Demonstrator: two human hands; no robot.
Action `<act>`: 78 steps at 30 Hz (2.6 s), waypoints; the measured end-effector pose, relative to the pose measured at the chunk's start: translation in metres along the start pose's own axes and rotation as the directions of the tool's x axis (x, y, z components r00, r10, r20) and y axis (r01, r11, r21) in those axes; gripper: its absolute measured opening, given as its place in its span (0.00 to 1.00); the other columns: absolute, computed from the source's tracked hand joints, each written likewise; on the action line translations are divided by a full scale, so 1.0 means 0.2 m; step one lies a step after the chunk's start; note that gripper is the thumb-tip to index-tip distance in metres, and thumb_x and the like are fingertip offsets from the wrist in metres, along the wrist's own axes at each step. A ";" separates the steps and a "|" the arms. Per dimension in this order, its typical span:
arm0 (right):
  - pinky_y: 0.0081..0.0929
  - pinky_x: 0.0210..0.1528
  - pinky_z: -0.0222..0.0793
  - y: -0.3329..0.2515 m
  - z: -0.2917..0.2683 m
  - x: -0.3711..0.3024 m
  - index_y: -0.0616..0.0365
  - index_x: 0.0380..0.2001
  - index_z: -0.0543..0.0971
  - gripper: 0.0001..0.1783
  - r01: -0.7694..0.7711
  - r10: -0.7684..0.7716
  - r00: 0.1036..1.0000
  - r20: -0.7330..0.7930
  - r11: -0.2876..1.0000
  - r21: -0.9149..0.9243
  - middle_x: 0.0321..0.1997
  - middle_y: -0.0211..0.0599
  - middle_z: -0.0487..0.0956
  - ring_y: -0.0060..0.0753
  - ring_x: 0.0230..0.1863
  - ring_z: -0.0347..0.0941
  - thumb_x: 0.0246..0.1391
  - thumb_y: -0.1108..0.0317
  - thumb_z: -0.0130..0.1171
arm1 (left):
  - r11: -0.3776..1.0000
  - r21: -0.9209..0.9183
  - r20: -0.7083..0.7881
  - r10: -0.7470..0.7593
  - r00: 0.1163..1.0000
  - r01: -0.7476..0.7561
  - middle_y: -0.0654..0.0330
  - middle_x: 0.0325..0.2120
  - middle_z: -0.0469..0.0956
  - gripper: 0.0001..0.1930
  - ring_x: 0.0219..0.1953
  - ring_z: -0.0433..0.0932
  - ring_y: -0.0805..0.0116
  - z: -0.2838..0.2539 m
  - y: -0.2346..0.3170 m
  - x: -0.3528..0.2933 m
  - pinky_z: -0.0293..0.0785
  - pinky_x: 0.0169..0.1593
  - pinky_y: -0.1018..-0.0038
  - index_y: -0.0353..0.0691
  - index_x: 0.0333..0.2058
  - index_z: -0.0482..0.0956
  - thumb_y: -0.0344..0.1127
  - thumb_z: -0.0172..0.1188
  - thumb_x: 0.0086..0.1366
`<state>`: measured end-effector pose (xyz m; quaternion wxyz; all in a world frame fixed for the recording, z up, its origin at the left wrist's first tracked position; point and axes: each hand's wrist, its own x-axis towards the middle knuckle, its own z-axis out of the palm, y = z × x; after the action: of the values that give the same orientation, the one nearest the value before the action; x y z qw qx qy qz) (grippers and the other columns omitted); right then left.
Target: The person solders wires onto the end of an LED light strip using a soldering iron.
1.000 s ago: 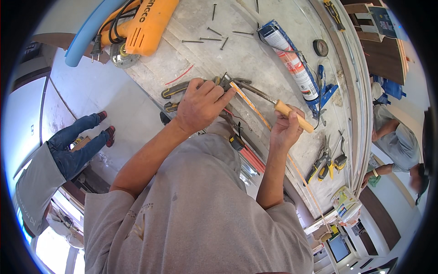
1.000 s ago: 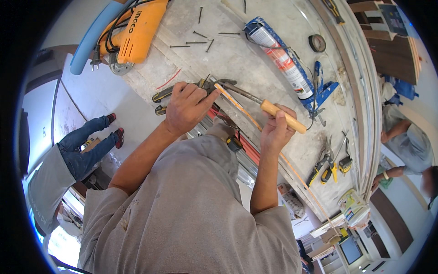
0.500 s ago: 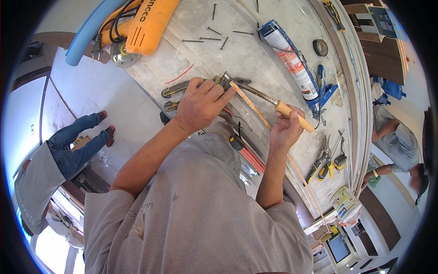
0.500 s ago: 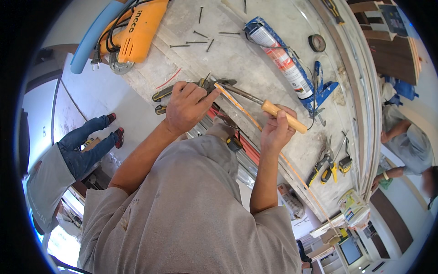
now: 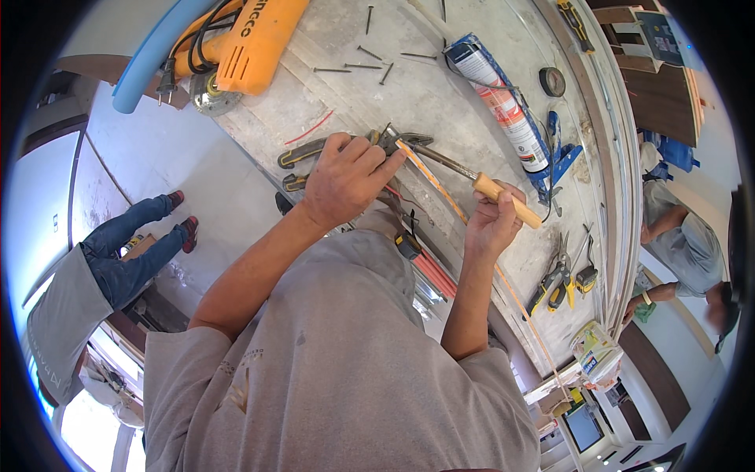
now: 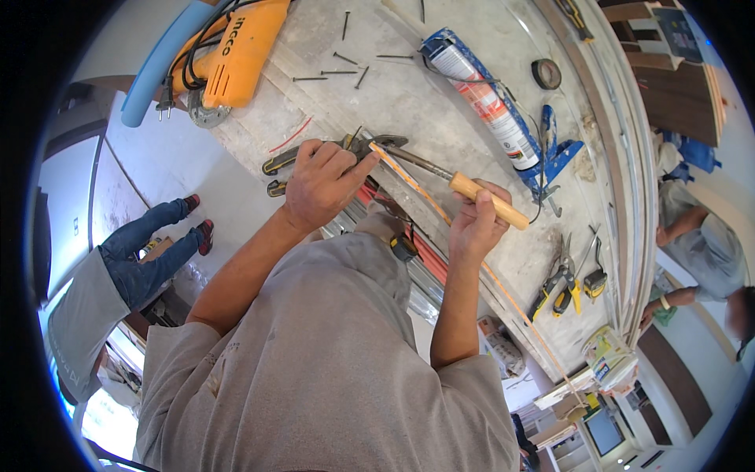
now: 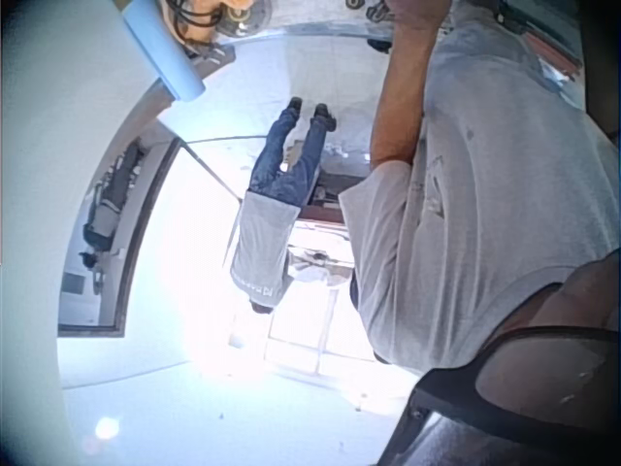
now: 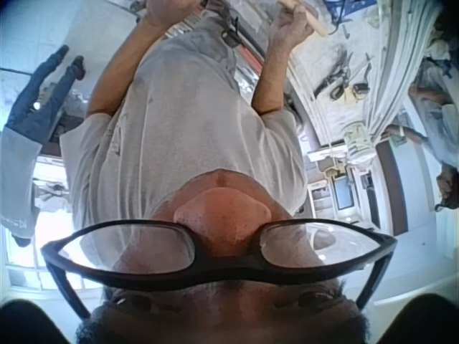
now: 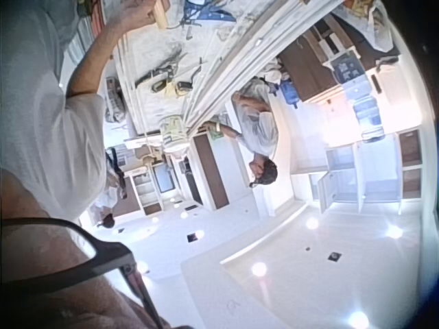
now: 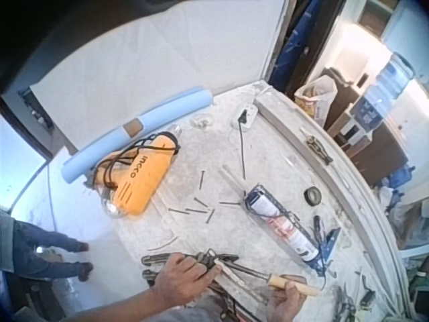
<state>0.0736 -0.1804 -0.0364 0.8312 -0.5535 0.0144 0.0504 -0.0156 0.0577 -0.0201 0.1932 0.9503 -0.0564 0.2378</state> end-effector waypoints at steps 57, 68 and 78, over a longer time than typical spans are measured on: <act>0.34 0.41 0.79 -0.02 0.00 -0.12 0.67 0.43 0.72 0.17 0.111 -0.112 0.994 -0.003 0.992 -0.058 0.40 0.50 0.77 0.38 0.40 0.77 0.57 0.66 0.60 | 0.968 -0.152 -0.049 -0.210 0.976 0.201 0.63 0.27 0.74 0.19 0.33 0.73 0.64 -0.10 -0.10 -0.02 0.67 0.41 0.68 0.40 0.38 0.84 0.36 0.76 0.45; 0.36 0.41 0.79 -0.02 0.03 -0.14 0.67 0.43 0.72 0.15 0.131 -0.132 0.991 -0.006 0.988 -0.082 0.41 0.50 0.77 0.38 0.40 0.76 0.57 0.68 0.60 | 0.977 -0.130 -0.079 -0.182 0.980 0.171 0.62 0.27 0.74 0.20 0.32 0.74 0.64 -0.10 -0.10 -0.03 0.68 0.42 0.67 0.39 0.38 0.84 0.37 0.77 0.45; 0.36 0.42 0.78 -0.02 0.03 -0.14 0.68 0.43 0.73 0.14 0.144 -0.143 0.990 0.018 0.986 -0.085 0.41 0.50 0.77 0.38 0.40 0.76 0.57 0.71 0.59 | 0.976 -0.129 -0.062 -0.187 0.980 0.178 0.62 0.27 0.75 0.20 0.32 0.74 0.64 -0.10 -0.10 -0.03 0.67 0.42 0.67 0.39 0.39 0.83 0.39 0.77 0.46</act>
<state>0.0459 -0.1775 -0.0288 0.8082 -0.5879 -0.0327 -0.0058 -0.0249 0.0839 -0.0126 0.2742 0.9283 0.0237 0.2500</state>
